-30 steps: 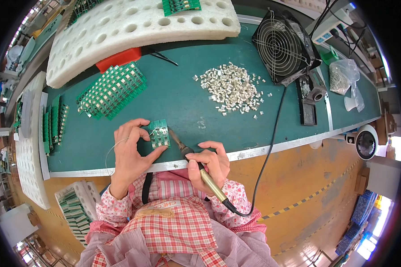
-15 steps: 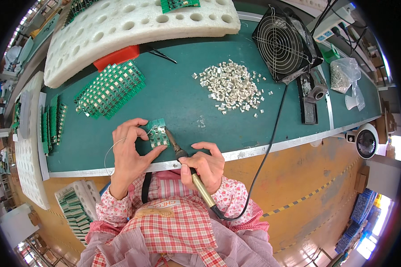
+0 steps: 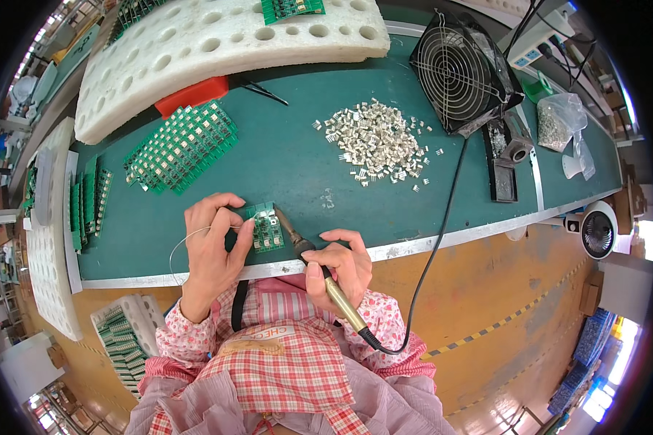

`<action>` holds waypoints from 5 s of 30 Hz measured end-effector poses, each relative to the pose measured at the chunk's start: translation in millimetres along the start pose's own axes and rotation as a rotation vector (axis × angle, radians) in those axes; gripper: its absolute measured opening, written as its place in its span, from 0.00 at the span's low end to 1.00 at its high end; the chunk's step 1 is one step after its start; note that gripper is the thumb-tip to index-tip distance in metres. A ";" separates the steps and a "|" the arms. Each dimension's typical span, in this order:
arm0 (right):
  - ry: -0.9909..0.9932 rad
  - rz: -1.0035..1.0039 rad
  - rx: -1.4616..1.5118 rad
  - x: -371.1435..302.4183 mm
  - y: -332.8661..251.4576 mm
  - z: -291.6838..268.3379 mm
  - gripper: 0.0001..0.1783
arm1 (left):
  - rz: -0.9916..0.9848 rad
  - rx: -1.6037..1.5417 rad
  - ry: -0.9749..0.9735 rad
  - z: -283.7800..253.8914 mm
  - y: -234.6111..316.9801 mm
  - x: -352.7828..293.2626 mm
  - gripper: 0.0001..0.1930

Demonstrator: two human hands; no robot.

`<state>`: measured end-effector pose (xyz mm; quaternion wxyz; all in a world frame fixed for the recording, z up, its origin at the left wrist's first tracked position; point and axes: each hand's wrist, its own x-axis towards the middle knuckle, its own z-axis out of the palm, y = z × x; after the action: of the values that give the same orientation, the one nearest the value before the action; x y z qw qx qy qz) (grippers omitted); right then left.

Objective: The person solders electronic components onto circuit boards using a soldering iron and solder wire, then places the completed circuit board onto the stack.

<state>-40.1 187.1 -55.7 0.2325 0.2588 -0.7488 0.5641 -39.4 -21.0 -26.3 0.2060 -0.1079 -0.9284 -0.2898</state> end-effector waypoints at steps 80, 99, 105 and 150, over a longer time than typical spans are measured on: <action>-0.453 -0.238 -0.574 43.8 -49.2 4.7 0.08 | -0.058 -0.143 -0.028 15.6 -0.7 0.7 0.08; -0.181 -0.151 -0.339 25.5 -37.3 -11.9 0.05 | -0.102 -0.213 -0.023 11.3 -0.9 0.0 0.07; -0.046 -0.044 -0.136 15.7 -14.2 -10.3 0.02 | -0.105 -0.189 -0.049 10.3 0.6 0.7 0.07; 0.003 -0.041 0.059 8.0 6.7 -2.7 0.04 | -0.164 -0.156 -0.076 -1.8 5.6 -7.5 0.06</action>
<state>-50.4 190.2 -54.8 0.2373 0.2800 -0.7260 0.5816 -30.3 -18.1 -25.5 0.1371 -0.0583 -0.9160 -0.3726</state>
